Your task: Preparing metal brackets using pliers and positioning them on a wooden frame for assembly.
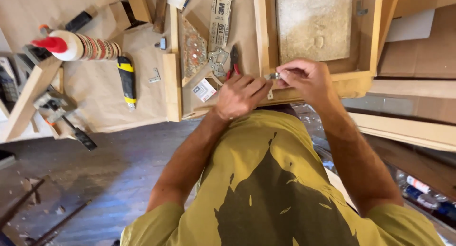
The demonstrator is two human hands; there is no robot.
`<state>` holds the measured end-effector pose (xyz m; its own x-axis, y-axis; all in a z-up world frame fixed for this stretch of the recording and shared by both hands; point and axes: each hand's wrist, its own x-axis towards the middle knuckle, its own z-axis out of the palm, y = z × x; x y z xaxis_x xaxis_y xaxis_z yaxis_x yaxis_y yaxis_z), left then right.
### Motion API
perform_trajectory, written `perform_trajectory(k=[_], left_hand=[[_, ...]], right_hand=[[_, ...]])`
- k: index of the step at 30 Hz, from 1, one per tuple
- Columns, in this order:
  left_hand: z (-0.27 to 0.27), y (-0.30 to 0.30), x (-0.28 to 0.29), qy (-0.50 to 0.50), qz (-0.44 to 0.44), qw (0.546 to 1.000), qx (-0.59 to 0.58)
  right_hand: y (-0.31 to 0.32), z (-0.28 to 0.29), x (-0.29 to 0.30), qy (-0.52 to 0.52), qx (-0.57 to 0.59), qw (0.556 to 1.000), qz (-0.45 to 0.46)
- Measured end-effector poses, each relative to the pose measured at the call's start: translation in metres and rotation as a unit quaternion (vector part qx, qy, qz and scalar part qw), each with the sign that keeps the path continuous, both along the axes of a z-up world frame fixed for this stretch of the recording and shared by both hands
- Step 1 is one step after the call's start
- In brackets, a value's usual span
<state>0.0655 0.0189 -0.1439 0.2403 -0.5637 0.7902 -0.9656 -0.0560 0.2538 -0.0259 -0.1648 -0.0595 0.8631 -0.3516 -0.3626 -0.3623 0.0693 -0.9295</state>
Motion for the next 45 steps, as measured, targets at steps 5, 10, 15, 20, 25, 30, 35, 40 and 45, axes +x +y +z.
perform_trajectory(k=[5, 10, 15, 20, 25, 30, 35, 40, 45], left_hand=[[0.001, -0.031, 0.008, 0.070, 0.086, 0.990, 0.088], [0.017, -0.031, 0.005, 0.159, 0.108, 0.946, 0.259], [0.012, -0.029, 0.007, 0.148, 0.107, 0.944, 0.275], [0.020, -0.037, 0.011, 0.100, 0.107, 0.946, 0.289], [0.005, -0.056, 0.024, 0.071, 0.085, 0.895, 0.432], [0.002, -0.079, 0.048, 0.037, 0.056, 0.849, 0.524], [0.000, -0.094, 0.060, 0.015, 0.021, 0.796, 0.605], [0.009, -0.099, 0.067, -0.036, -0.008, 0.756, 0.654], [0.012, -0.103, 0.072, -0.047, -0.023, 0.753, 0.655]], right_hand=[[-0.057, -0.026, 0.028, 0.027, -0.180, 0.981, 0.068], [-0.075, -0.036, 0.072, 0.058, -0.137, 0.987, 0.061], [-0.080, -0.075, 0.092, 0.040, -0.121, 0.990, 0.054], [-0.084, -0.087, 0.091, -0.046, -0.286, 0.949, 0.124], [-0.096, -0.104, 0.088, -0.124, -0.347, 0.920, 0.130], [-0.109, -0.094, 0.082, -0.113, -0.327, 0.929, 0.128], [-0.108, -0.087, 0.078, -0.096, -0.414, 0.886, 0.186], [-0.105, -0.097, 0.075, -0.123, -0.466, 0.855, 0.192], [-0.103, -0.095, 0.072, -0.134, -0.459, 0.861, 0.176]])
